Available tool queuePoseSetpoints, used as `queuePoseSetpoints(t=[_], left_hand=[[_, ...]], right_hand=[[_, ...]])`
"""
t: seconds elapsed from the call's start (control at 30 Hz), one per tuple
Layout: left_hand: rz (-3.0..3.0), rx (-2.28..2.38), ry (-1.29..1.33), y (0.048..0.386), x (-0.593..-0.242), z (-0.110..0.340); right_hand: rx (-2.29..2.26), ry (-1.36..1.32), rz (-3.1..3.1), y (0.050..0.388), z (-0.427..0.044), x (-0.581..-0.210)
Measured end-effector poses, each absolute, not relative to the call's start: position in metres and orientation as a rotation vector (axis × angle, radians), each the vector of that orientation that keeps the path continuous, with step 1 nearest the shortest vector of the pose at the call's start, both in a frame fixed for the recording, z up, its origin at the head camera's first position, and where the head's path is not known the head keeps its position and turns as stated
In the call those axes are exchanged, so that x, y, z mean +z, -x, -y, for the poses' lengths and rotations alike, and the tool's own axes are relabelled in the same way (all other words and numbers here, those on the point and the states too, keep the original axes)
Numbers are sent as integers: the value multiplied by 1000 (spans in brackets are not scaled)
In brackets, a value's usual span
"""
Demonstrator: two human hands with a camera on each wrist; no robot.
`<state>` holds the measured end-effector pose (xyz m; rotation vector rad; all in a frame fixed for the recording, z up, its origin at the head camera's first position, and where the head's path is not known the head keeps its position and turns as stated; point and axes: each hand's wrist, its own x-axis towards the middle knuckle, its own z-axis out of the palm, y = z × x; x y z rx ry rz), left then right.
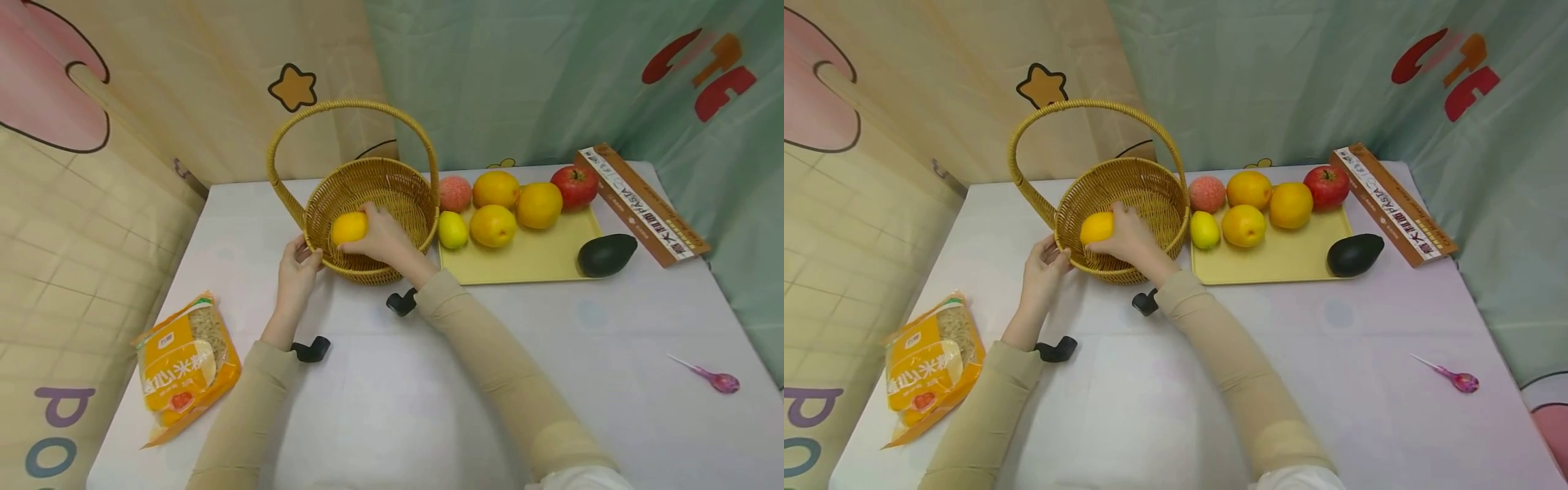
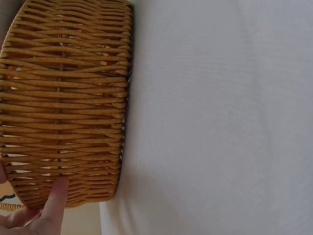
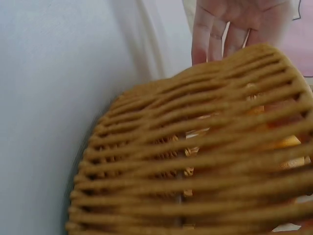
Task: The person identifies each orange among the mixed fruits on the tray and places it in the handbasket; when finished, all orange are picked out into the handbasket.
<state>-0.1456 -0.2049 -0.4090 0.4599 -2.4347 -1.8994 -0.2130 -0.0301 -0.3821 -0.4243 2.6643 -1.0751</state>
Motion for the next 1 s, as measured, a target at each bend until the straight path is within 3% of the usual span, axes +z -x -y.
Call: queuePoseSetpoints(t=[0.53, 1.0], left_hand=[[2378, -1932, -473, 142, -413, 203], [2394, -1898, -479, 145, -412, 203]], right_hand=[[-959, 424, -2662, 211, 56, -391], [-1235, 453, -2734, 206, 12, -367]])
